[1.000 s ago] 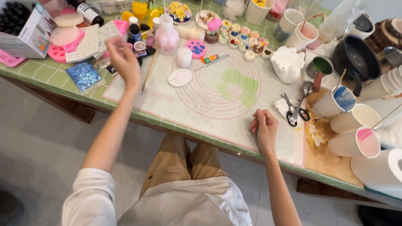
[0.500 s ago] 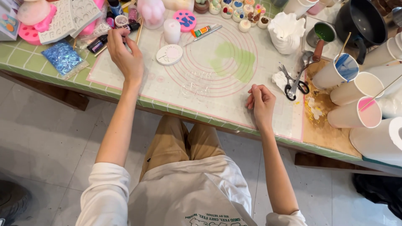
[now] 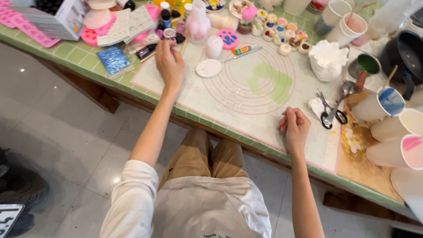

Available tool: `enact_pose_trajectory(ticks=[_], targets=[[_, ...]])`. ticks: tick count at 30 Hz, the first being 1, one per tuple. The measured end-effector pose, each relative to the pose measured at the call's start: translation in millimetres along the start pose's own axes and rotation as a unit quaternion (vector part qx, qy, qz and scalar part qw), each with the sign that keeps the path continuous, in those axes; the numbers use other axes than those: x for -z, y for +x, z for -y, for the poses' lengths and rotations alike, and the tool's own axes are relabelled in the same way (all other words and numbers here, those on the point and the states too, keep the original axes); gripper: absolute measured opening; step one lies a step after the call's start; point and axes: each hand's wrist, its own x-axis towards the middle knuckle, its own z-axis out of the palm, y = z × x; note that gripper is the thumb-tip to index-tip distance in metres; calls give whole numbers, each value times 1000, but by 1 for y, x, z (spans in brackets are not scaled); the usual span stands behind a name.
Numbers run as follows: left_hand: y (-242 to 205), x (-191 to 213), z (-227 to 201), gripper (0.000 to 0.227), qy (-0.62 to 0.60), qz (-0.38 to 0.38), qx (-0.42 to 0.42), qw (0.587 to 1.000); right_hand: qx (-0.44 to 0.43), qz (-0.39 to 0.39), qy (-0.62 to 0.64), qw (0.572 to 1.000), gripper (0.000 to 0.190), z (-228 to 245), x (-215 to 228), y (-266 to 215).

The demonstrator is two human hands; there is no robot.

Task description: Preparing candle components by cutting wick strings and gluing them into plastic holders.

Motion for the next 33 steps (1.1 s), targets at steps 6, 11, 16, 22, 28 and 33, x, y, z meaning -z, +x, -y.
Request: enact_pose_trajectory(ticks=[6,11,16,22,28,33], targets=[[0,4,-5,21,0,2,16,1000,7,4,5,1000,29,5,-1,-3],[2,2,-3,21,3,-3,24,1000,7,7,1,1000,30,2,0,-1],[0,1,-1,22,-2,-1,35,999,2,5,-2,1000,30,2,0,-2],[2,1,-2,21,-9,-1,41,999,1,4,3,1000,30,5,-2,-2],[0,-1,1,22,-11,-1,44,999,3,4,-4,1000,29,2,0,-2],[1,-2,2,22,-9,-2,43,999,2,3,-3,1000,29,3,-1,-2]])
